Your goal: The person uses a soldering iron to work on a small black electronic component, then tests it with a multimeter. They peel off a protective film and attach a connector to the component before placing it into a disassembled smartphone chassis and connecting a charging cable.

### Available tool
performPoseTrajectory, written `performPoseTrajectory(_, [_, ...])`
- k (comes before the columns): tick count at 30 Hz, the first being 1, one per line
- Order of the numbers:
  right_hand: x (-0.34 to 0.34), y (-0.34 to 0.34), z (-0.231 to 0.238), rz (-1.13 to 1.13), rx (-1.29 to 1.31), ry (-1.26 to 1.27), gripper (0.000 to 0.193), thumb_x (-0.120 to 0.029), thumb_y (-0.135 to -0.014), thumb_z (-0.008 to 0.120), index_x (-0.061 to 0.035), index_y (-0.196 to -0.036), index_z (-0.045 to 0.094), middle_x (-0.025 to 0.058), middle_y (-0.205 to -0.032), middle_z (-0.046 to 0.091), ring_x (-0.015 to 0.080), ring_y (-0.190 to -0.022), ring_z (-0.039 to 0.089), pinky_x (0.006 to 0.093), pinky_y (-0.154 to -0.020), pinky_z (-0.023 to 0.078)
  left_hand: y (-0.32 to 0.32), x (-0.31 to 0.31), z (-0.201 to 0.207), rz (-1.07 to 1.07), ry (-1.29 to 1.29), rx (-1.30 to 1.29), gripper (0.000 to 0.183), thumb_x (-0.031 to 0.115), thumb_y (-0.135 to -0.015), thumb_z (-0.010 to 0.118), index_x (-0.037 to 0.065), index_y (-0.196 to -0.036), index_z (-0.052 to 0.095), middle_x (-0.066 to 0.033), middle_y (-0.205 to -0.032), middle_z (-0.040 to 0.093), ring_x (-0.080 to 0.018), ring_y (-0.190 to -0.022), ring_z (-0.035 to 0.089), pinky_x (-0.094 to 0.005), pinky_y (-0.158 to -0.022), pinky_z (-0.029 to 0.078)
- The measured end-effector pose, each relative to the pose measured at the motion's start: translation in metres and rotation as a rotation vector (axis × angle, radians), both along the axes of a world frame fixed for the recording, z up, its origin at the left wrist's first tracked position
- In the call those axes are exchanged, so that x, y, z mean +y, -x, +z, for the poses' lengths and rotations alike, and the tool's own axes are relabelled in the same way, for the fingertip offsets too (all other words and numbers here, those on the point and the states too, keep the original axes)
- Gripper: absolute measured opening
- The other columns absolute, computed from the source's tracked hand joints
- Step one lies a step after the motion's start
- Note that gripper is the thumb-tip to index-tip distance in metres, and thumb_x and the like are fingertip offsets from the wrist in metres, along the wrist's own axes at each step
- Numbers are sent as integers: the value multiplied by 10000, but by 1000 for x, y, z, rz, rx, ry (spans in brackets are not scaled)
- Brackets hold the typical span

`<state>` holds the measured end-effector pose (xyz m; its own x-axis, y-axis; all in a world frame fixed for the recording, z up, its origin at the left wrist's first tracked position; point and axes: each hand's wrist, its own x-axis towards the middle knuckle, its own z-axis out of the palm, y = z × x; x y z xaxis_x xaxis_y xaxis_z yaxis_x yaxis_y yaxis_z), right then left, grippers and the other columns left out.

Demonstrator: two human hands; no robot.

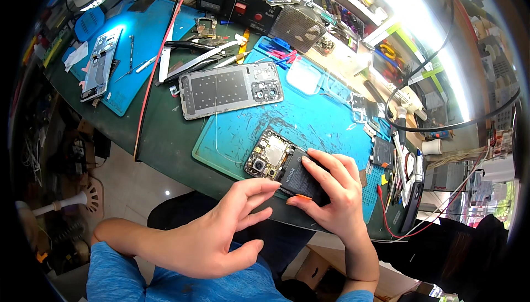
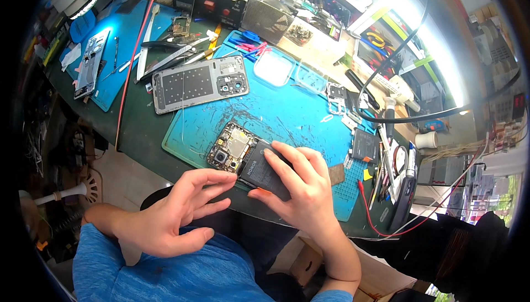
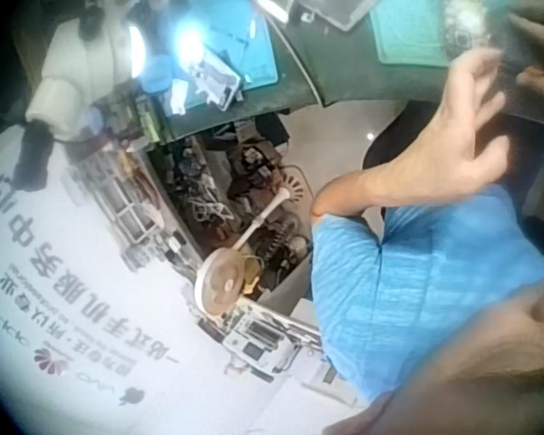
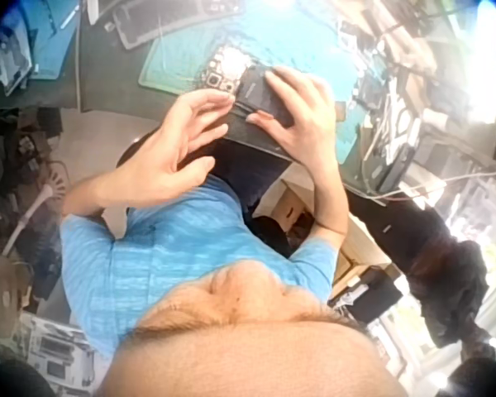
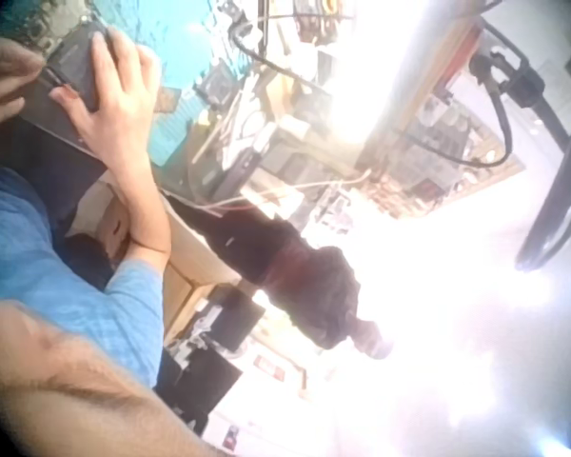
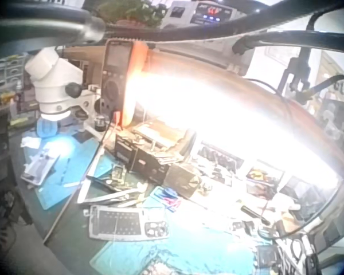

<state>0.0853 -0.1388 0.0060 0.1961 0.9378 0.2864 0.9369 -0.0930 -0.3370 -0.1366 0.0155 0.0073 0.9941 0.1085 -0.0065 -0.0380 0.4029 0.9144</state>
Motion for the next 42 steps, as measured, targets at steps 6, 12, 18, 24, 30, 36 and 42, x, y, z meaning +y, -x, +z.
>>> performPoseTrajectory(6, [0, 0, -3, -12, 23, -4, 695, -412, -675, 926, -53, -1236, 728, 126, -1253, 647, 327, -1069, 631, 442, -937, 525, -11, 36, -3, 264, -834, 23, 551, -57, -869, 652, 14, -1404, 537, -170, -1403, 581, -298, -1334, 560, -432, -1078, 491])
performPoseTrajectory(12, [1, 1, -4, -13, -19, -2, 696, -446, -689, 904, -62, -1241, 729, 118, -1227, 642, 317, -1070, 629, 441, -940, 521, -39, 57, -18, 225, -1413, -160, 691, 319, -784, 844, 43, -1375, 617, -98, -1361, 595, -306, -1261, 547, -465, -1073, 403])
performPoseTrajectory(18, [0, -1, -5, 2, -23, 10, 702, -458, -698, 892, -75, -1261, 717, 113, -1235, 636, 317, -1074, 625, 442, -936, 516, -52, 65, -19, 98, -1487, -221, 711, 371, -797, 822, 66, -1405, 616, -73, -1327, 578, -271, -1231, 542, -467, -1081, 381])
performPoseTrajectory(24, [0, 0, -2, -4, -30, 45, 694, -440, -707, 894, -80, -1271, 710, 105, -1247, 629, 314, -1083, 612, 439, -938, 499, -54, 68, -27, 104, -1531, -263, 660, 424, -848, 783, 78, -1391, 637, -66, -1285, 570, -250, -1188, 547, -458, -1068, 388])
performPoseTrajectory(30, [0, -1, -1, -19, -5, 57, 630, -376, -739, 893, -85, -1268, 713, 97, -1251, 635, 310, -1073, 609, 431, -931, 494, -55, 70, -30, 97, -1527, -279, 655, 458, -867, 763, 73, -1384, 645, -67, -1281, 574, -249, -1166, 559, -451, -1045, 408])
performPoseTrajectory(36, [-1, -3, 0, -14, 11, 67, 645, -323, -728, 888, -96, -1303, 705, 89, -1230, 645, 298, -1064, 609, 422, -915, 492, -57, 71, -29, 89, -1501, -276, 658, 439, -861, 775, 56, -1380, 648, -69, -1280, 578, -251, -1135, 570, -444, -1026, 423])
performPoseTrajectory(42, [12, -7, 11, 48, -101, 161, 672, -349, -745, 823, -171, -1378, 681, 71, -1185, 599, 267, -1000, 595, 403, -872, 489, -58, 71, -29, 94, -1512, -286, 654, 426, -859, 783, 40, -1369, 648, -78, -1279, 574, -255, -1129, 567, -434, -996, 446])
